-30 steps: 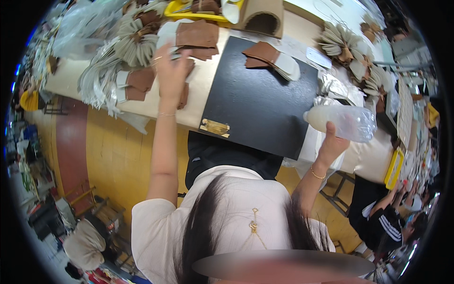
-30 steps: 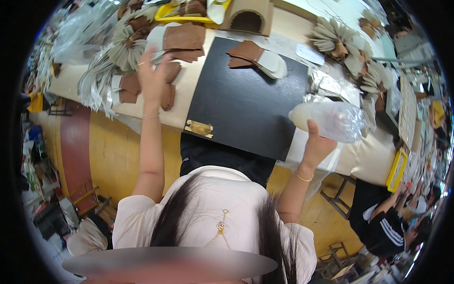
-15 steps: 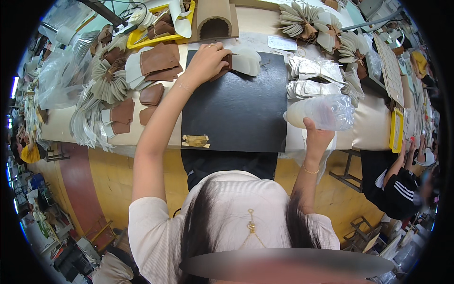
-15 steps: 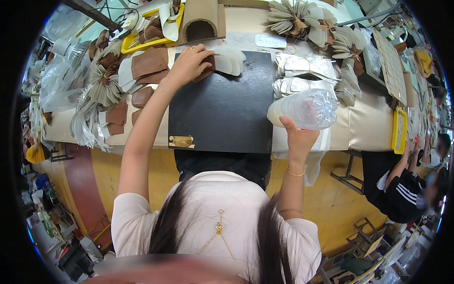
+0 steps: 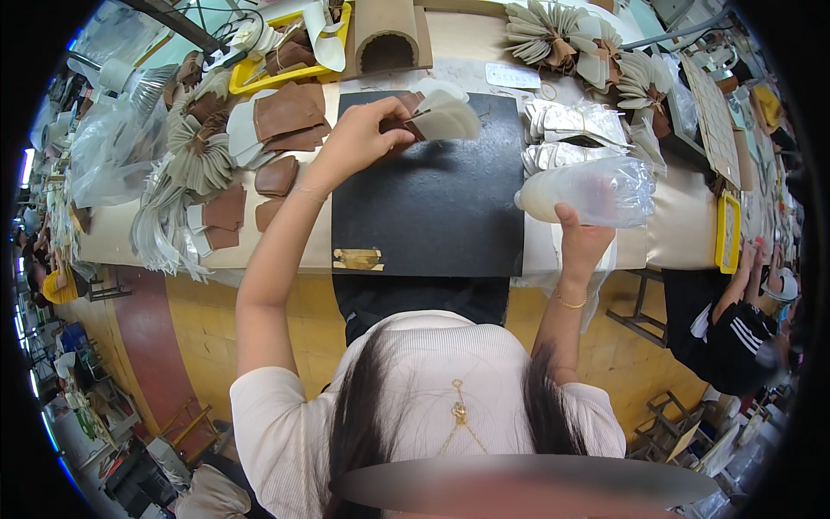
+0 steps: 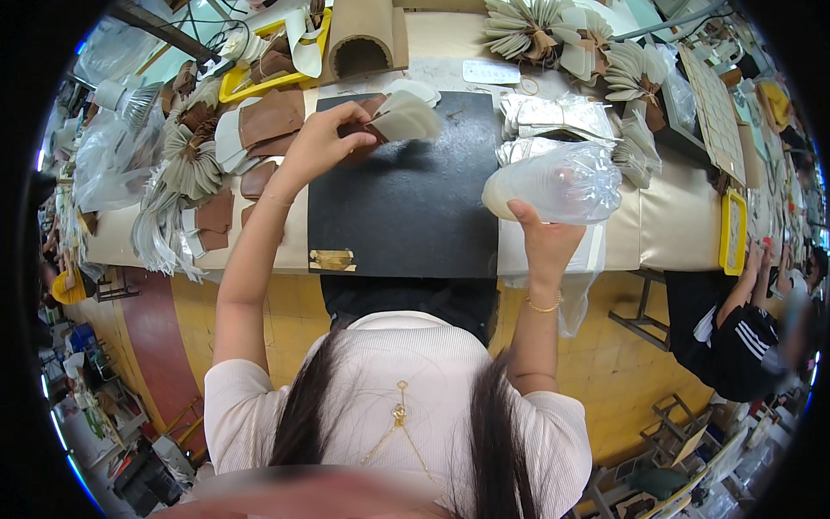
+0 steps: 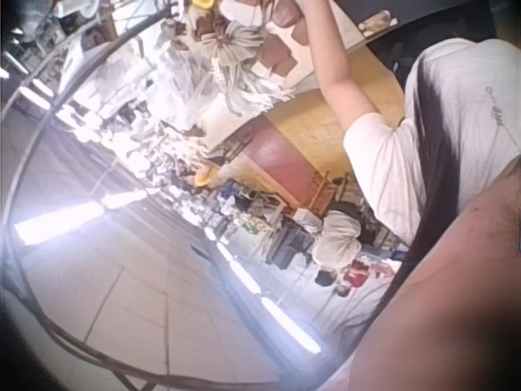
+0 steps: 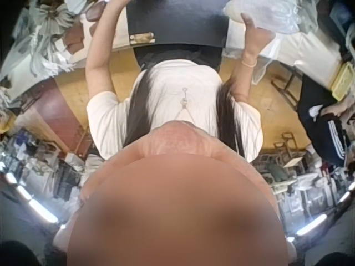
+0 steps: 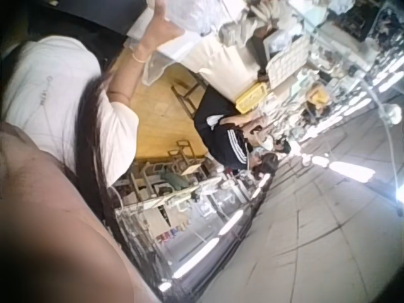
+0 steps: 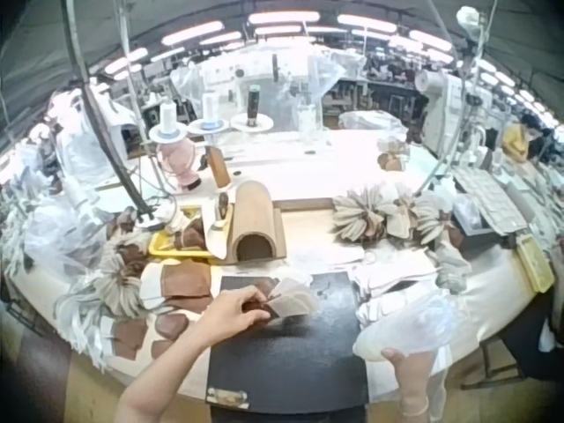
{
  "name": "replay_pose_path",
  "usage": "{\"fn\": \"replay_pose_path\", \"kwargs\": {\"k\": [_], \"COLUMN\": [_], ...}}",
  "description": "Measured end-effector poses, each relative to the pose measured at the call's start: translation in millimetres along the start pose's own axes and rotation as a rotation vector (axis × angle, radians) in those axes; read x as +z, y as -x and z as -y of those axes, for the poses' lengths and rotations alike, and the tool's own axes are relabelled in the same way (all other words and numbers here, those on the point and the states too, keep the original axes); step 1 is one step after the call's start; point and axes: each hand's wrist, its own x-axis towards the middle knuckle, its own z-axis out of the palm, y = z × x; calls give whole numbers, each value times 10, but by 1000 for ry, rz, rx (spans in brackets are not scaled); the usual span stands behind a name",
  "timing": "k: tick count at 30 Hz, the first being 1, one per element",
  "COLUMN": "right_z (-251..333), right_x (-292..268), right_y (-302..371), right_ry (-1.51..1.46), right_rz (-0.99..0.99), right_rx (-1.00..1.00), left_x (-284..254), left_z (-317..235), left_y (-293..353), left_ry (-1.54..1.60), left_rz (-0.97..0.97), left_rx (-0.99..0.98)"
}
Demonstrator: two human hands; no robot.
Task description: The person repeatedly picks up small brown and white shoe-shaped parts, applies a liquid from a squeeze bottle to the edges, and presses them together. The person then stacks the assembled units and handles a cardboard roll and additional white parts on the table.
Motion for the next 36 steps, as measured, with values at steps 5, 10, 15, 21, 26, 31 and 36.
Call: {"fn": "replay_pose_path", "kwargs": {"k": [5,10,15,21,26,31,36], "right_z": [35,95,22,-2,51,76,133], "right_x": [-9,263,646,932,818,962,1041], "right_y": [-49,85,353,307,97,254,14], "right_ry": [7,-278,-167,-8,-20,238,193], "right_rz": [-87,-38,387,522,190,474,227], "right_rx": [14,6,-78,-390,-120,-503,-220], "left_x": [425,846,923,966,964,961,959], "left_z": [-81,-64,-64,-19,14,5,-25], "left_y": [406,848,1004,1003,1000,992,1025], "left_ry": [799,418,178,434,609,621,600], "left_rz": [147,-74,-180,-189,-172,-165,-176], "left_rx": [-272,-355,-260,-341,-405,-421,-447]}}
